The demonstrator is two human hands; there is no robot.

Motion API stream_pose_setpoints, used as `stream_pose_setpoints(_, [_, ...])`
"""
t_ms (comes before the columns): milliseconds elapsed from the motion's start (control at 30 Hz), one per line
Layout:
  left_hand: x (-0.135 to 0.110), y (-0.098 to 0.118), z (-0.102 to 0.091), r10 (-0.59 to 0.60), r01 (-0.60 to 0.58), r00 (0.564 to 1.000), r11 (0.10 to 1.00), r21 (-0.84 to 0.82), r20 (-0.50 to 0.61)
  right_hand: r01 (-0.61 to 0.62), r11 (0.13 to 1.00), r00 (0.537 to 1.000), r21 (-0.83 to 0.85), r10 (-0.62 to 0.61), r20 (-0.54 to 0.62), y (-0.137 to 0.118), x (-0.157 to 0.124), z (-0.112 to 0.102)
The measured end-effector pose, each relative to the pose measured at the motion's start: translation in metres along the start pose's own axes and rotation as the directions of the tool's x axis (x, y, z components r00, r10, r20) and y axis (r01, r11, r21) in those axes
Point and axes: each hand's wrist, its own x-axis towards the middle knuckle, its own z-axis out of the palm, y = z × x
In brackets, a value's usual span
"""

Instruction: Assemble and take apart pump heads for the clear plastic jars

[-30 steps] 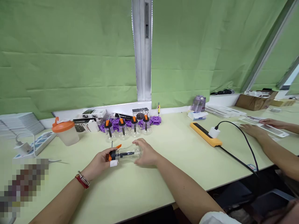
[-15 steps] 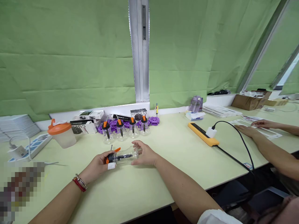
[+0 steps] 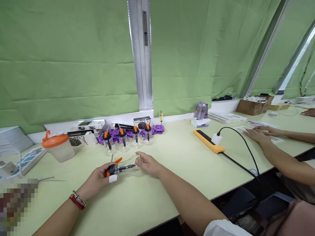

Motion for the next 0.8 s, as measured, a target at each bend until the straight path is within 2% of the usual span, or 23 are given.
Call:
stream_pose_setpoints(133, [0.001,-0.002,-0.001,-0.013,0.013,1.0,1.0,-0.009,0.006,0.018,0.997,0.998,0.069,-0.023,0.062,-0.004,-0.005,-0.005])
stream_pose_setpoints(233, [0.0,-0.001,-0.002,-0.019,0.019,1.0,1.0,-0.018,-0.004,-0.023,0.988,0.997,0.155,0.011,0.081,-0.007,-0.006,-0.007])
stream_pose_setpoints(367, [-0.001,0.001,-0.002,-0.011,0.01,1.0,0.999,-0.043,-0.027,-0.055,0.993,0.997,0.106,0.049,0.053,-0.002,-0.002,-0.005])
stream_pose_setpoints(533, [-0.001,0.002,-0.002,-0.008,0.004,0.998,0.998,-0.059,-0.062,-0.031,0.998,1.0,0.06,0.031,-0.006,0.004,0.001,-0.001])
stream_pose_setpoints(633, [-0.001,0.004,-0.003,-0.018,0.016,0.997,1.0,-0.024,-0.078,-0.01,0.996,0.999,0.089,0.007,0.038,0.001,-0.002,-0.003])
stream_pose_setpoints(800, [-0.002,0.006,-0.005,-0.013,0.012,0.997,1.0,-0.02,-0.07,-0.065,0.986,0.994,0.154,0.051,0.095,-0.006,-0.007,-0.006])
